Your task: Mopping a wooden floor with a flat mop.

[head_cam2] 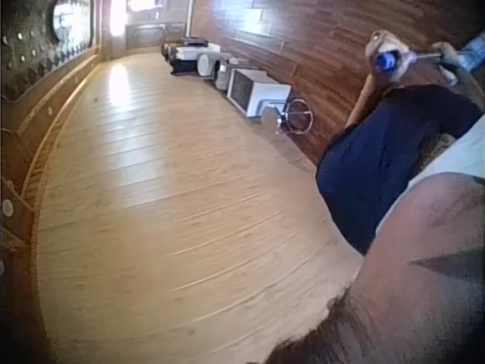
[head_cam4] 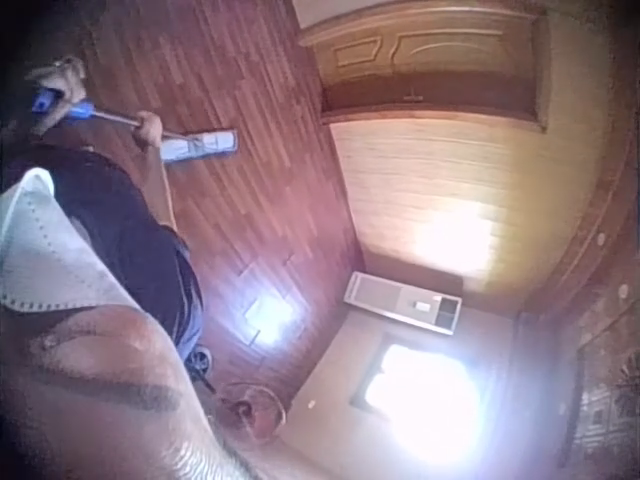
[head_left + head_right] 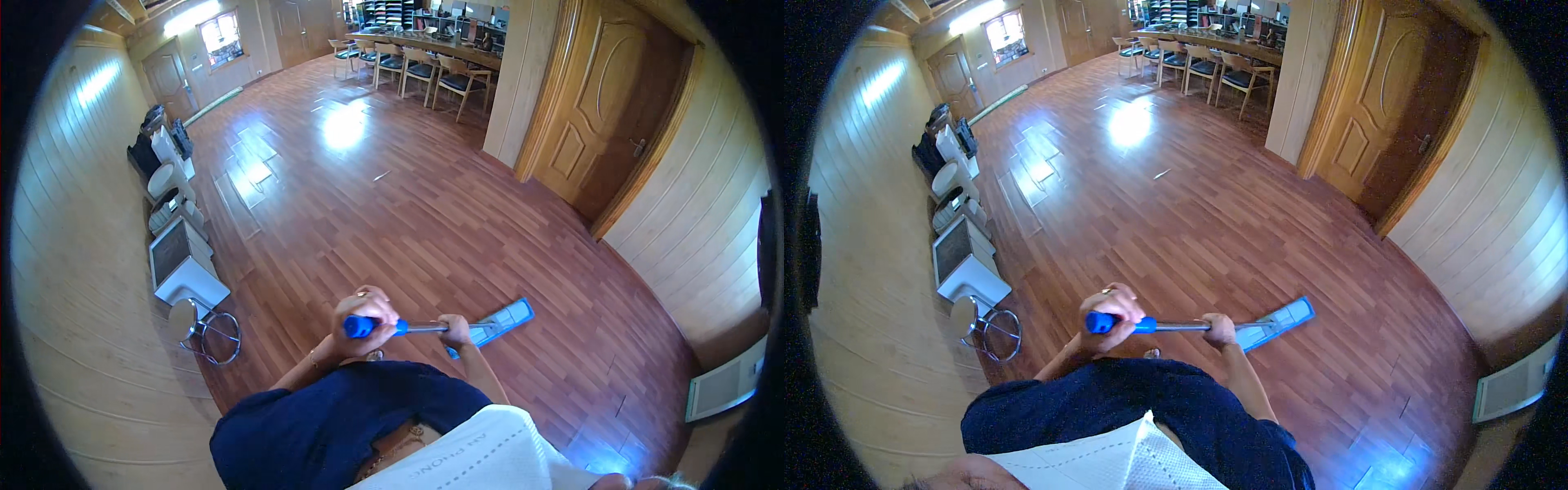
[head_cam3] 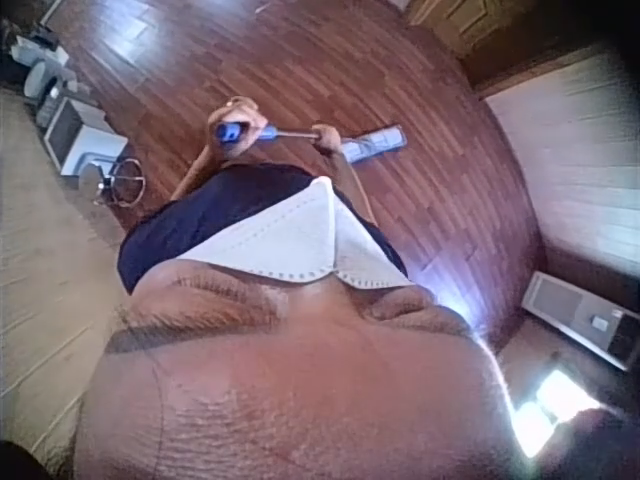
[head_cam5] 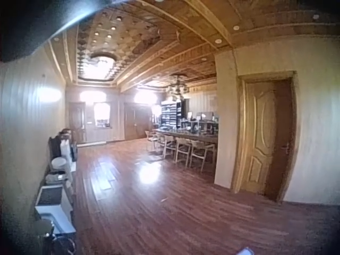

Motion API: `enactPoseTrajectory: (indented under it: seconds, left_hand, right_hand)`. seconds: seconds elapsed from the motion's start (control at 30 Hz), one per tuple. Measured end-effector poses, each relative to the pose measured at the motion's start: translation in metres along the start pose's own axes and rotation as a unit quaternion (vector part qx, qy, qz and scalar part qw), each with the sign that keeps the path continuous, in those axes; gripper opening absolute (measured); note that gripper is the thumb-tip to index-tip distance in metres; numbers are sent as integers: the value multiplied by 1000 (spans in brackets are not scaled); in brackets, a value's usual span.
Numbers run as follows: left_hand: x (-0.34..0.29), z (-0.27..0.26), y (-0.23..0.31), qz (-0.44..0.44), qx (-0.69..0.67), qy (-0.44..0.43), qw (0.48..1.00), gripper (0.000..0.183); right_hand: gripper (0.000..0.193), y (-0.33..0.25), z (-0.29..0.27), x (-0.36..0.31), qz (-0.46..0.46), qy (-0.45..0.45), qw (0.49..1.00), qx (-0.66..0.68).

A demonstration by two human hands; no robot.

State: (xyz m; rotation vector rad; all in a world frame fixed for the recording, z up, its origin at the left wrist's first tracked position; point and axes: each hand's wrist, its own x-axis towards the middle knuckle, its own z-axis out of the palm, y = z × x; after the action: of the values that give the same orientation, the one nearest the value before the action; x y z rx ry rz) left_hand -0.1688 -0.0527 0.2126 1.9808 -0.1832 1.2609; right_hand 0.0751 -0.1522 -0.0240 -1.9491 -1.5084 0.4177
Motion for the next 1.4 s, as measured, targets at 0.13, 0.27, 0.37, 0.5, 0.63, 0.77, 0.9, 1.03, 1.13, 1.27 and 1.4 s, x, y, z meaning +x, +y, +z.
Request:
enactPoseTrajectory:
  seconds: [0.13, 0.27, 0.37, 0.5, 0.63, 0.77, 0.9, 1.03, 1.13, 1.27, 1.4]
  left_hand:
    - [14, 42, -9, -5, -65, -100, 993, 20]
    - [24, 79, -9, -46, -140, -214, 966, 21]
    - [19, 107, -23, -53, -193, -290, 936, 19]
    - [15, 144, -29, -49, -264, -326, 906, 18]
    - [12, 165, -26, -72, -344, -377, 857, 16]
    - [-4, 168, -28, -157, -397, -390, 815, 15]
    - [-13, 142, -18, -179, -405, -422, 791, 16]
    - [-23, 109, -9, -200, -427, -415, 778, 17]
    - [-17, 85, -11, -197, -434, -382, 792, 16]
    - [1, 38, 1, -177, -400, -328, 837, 13]
    - [30, -26, 13, -97, -275, -309, 905, 23]
  right_hand:
    - [33, 49, -23, -51, 29, 75, 997, -6]
    - [35, 90, -38, -108, 67, 140, 987, -44]
    - [38, 102, -47, -154, 128, 197, 971, -46]
    - [37, 114, -60, -213, 141, 277, 946, -89]
    - [28, 118, -43, -274, 264, 253, 923, -123]
    - [18, 101, -18, -306, 250, 307, 911, -117]
    - [20, 88, 24, -335, 293, 283, 908, -102]
    - [17, 62, 53, -333, 310, 302, 898, -72]
    - [13, 30, 40, -299, 231, 331, 913, -59]
    - [21, -4, 52, -258, 159, 319, 932, -71]
    - [13, -48, 45, -181, 204, 205, 955, 71]
